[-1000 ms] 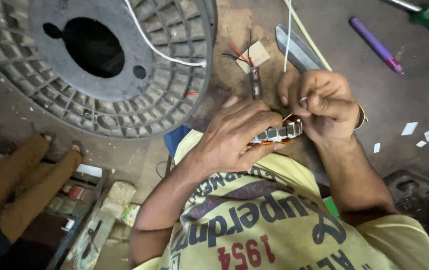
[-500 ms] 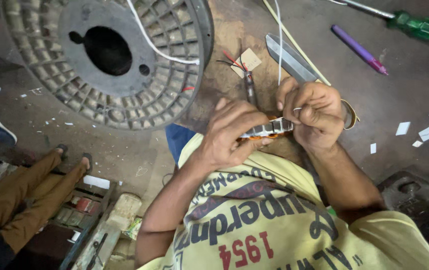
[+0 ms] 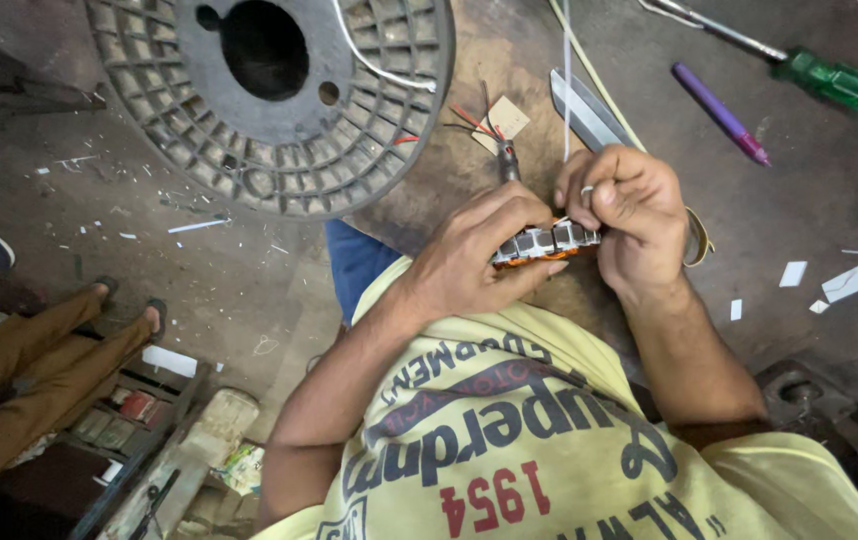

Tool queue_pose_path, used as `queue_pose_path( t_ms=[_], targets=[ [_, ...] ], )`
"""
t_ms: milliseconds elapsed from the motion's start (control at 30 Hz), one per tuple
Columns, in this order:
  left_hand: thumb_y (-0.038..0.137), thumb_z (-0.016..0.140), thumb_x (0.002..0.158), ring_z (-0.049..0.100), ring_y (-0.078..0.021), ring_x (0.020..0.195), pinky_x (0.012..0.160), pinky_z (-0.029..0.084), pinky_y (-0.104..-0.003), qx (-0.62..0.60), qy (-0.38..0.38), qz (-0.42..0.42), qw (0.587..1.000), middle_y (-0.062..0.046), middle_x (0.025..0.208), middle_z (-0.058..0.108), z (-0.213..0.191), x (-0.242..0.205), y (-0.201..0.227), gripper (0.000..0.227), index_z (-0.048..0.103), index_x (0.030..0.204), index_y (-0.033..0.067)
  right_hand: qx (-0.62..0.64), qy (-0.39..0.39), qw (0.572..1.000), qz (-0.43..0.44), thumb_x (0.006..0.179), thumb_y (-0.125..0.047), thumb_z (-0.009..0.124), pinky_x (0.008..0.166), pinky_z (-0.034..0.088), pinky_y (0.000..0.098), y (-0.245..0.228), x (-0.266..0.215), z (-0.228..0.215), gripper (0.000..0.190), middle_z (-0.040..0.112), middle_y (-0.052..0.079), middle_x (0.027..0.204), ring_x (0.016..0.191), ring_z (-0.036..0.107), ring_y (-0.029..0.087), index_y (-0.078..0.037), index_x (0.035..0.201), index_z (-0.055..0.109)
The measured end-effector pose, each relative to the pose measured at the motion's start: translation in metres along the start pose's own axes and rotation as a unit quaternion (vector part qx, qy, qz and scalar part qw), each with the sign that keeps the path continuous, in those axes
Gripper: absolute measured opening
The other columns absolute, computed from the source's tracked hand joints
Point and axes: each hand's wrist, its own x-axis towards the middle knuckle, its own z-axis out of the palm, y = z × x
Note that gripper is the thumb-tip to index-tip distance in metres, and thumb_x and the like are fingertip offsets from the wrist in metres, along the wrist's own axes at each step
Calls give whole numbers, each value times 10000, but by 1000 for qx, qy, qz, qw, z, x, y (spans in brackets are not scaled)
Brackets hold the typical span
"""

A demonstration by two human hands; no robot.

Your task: The person winds white thread around a small electrical coil held in both hands. The person repeatedly wraps the thread around the coil's slots, adjusting the coil's orientation as needed. The person continues this winding process throughout the clip.

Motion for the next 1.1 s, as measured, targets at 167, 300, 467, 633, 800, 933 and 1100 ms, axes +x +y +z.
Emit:
queue_pose_path(
  t_ms=[167,300,467,633,800,933,1100],
  targets=[
    [82,839,855,659,-303,958,848,528,-405,4,-10,9,1000,-112,1035,627,0,-2,-4,355,613,1126,45,24,-15,1000,8,1003,-337,751,808,418,323,0,3,-5,416,505,60,643,768,507,206,-34,805,546],
    [79,836,846,655,-303,992,888,529,-411,15,-11,16,1000,-109,1067,631,0,-4,-9,372,612,1141,39,-21,-37,999,-15,1022,-317,726,818,422,336,-11,-8,-1,388,563,81,661,729,523,184,-25,818,573],
    [84,835,856,658,-313,1020,897,534,-406,3,-13,13,1000,-118,1102,624,-1,-9,-10,394,605,1172,32,-101,-41,994,-32,1067,-248,691,913,440,355,-22,-33,9,312,625,115,770,891,560,208,-12,881,610],
    [78,826,852,671,-311,1064,922,547,-403,12,-17,8,1000,-118,1140,619,0,-9,-10,417,592,1195,39,-143,-35,989,-28,1042,-175,684,962,461,361,-24,-49,18,236,651,179,925,1028,597,230,28,938,626],
    [71,820,842,671,-307,1121,923,551,-376,-1,-20,14,1000,-100,1174,618,1,-11,-13,451,576,1221,47,-81,28,996,22,956,-180,730,928,559,414,-21,-60,29,239,578,220,1216,918,658,212,33,950,623],
    [52,785,823,669,-303,1145,974,552,-390,4,-16,12,1000,-105,1198,620,3,-12,-14,459,577,1232,49,-176,-6,983,-45,1024,-234,714,975,546,390,-18,-62,34,257,679,202,993,1181,574,237,5,968,637],
    [26,769,831,645,-333,1178,1053,538,-439,25,1,25,999,-122,1212,617,11,-14,-17,457,570,1242,33,-217,-16,970,-108,1035,-273,708,1018,442,377,-9,-63,30,285,694,138,827,1176,542,245,-31,915,616]
  ],
)
